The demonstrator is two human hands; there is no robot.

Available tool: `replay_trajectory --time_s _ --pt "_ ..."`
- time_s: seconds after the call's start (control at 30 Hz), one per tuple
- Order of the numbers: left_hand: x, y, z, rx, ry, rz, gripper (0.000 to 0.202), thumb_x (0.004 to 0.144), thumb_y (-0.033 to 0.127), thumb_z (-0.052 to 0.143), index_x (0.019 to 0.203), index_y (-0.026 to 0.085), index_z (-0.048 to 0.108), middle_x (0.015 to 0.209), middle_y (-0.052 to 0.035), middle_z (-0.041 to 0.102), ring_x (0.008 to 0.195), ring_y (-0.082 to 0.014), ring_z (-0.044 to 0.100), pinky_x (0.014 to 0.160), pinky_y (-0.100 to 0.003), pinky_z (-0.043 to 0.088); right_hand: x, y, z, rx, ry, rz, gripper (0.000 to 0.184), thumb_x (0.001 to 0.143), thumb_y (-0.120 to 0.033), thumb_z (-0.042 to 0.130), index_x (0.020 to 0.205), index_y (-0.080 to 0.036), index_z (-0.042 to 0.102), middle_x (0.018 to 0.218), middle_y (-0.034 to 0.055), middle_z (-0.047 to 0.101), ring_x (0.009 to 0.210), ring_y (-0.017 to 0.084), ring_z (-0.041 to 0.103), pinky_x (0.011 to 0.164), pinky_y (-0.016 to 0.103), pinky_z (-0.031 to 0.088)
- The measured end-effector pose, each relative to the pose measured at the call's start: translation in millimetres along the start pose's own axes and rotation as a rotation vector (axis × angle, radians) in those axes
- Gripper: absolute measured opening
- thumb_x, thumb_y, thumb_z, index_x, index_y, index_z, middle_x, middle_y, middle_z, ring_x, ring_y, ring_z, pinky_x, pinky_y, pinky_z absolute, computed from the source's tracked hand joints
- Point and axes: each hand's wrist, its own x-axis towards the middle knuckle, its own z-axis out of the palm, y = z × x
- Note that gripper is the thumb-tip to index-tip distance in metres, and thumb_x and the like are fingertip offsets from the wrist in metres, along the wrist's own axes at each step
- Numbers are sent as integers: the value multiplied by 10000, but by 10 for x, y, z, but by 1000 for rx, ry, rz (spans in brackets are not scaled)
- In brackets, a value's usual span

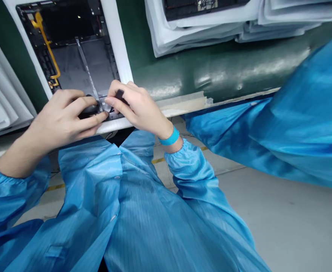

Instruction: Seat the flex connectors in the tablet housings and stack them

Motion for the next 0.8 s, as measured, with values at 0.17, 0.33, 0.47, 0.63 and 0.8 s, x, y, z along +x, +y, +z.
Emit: replay_trajectory --time_s 0.17,0.33,0.47,0.63,0.8 --pt "7 -15 -22 146 10 102 300 1185 374 569 1396 266 753 1422 -146 724 1276 -381 662 947 -580 617 18 -44 13 54 22 97 501 1184 -689 479 1030 -249 663 885 -4 674 906 197 715 989 390 619" --pt "24 18 -51 256 73 166 289 1177 337 581 1411 255 728 1366 -168 743 1204 -387 696 846 -545 622 38 -75 35 47 46 143 511 1164 -726 486 1015 -271 664 831 0 685 910 224 723 1006 424 627" --pt "39 20 -52 229 14 112 288 1182 361 572 1408 307 741 1403 -136 738 1220 -371 688 867 -561 625 33 -80 47 31 40 132 531 1176 -731 430 1032 -270 653 865 12 702 900 223 719 986 414 626" --pt "44 -31 -33 118 -21 70 295 1178 388 579 1401 309 754 1431 -114 707 1256 -353 643 963 -600 616 28 -47 68 -27 36 84 556 1200 -709 362 1047 -259 652 897 8 678 925 216 717 1037 435 612" --pt "61 -44 -50 195 40 161 281 1176 371 594 1383 258 747 1383 -149 711 1186 -357 642 892 -570 623 32 34 87 -102 90 41 558 1208 -688 334 1044 -256 646 967 28 688 1046 244 711 1161 518 569"
